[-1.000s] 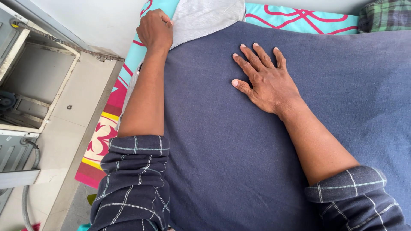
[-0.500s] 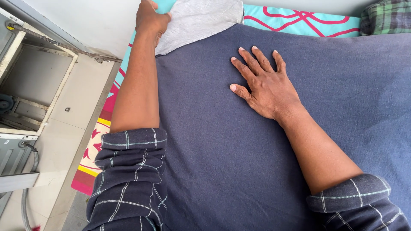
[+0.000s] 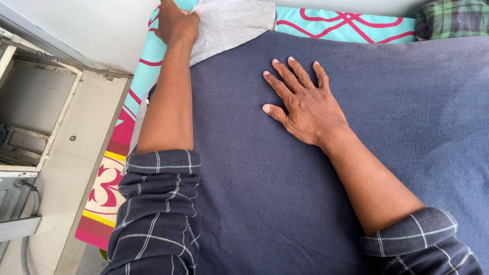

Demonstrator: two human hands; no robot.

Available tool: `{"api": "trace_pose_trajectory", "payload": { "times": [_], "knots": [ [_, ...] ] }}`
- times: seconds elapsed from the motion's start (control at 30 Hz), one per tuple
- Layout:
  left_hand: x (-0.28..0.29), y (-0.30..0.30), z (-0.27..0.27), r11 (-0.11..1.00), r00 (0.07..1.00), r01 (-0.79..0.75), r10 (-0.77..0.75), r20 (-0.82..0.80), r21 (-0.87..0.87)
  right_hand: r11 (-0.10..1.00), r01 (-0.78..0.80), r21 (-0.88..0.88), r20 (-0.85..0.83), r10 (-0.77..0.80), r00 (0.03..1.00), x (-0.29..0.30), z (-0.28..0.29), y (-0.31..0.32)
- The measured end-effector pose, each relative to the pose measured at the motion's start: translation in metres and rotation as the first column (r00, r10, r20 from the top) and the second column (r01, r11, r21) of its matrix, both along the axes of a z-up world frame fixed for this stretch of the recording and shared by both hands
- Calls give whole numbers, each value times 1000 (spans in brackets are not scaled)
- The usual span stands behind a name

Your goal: The person smooths a dark blue t-shirt on a bed, then folds it in half and rolls it tightly into a bundle. They briefly unfold the shirt to smooth it again before refolding it.

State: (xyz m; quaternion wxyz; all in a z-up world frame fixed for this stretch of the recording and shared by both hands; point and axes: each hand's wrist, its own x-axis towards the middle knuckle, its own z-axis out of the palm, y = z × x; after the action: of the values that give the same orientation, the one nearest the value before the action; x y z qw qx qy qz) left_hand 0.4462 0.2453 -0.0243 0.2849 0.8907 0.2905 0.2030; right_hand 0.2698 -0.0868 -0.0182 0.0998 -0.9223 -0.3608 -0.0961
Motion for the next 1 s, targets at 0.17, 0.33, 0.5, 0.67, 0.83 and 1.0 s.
{"api": "trace_pose_trajectory", "payload": {
  "times": [0.17, 0.33, 0.5, 0.67, 0.83, 1.0],
  "knots": [
    [8, -5, -1, 1000, 998, -15, 16, 61, -20, 1000, 6, -4, 9, -6, 1000, 0, 0, 0],
    [31, -9, -5, 994, 994, 69, -75, 80, 79, 1000, 13, 3, 41, -13, 999, -1, 0, 0],
    [39, -23, 10, 1000, 1000, -25, 25, -11, -2, 1000, 15, 4, 32, -15, 999, -1, 2, 0],
    [69, -8, -8, 998, 992, -65, 66, 105, -18, 1000, 21, 2, 22, -21, 1000, 0, 3, 1],
    [91, 8, -37, 996, 968, -26, 3, 252, 90, 1000, 21, 14, -25, -21, 999, -1, 4, 1],
    [101, 14, -44, 984, 933, 114, -154, 324, 140, 1000, 25, 8, -7, -25, 1000, 0, 3, 2]
  ]
}}
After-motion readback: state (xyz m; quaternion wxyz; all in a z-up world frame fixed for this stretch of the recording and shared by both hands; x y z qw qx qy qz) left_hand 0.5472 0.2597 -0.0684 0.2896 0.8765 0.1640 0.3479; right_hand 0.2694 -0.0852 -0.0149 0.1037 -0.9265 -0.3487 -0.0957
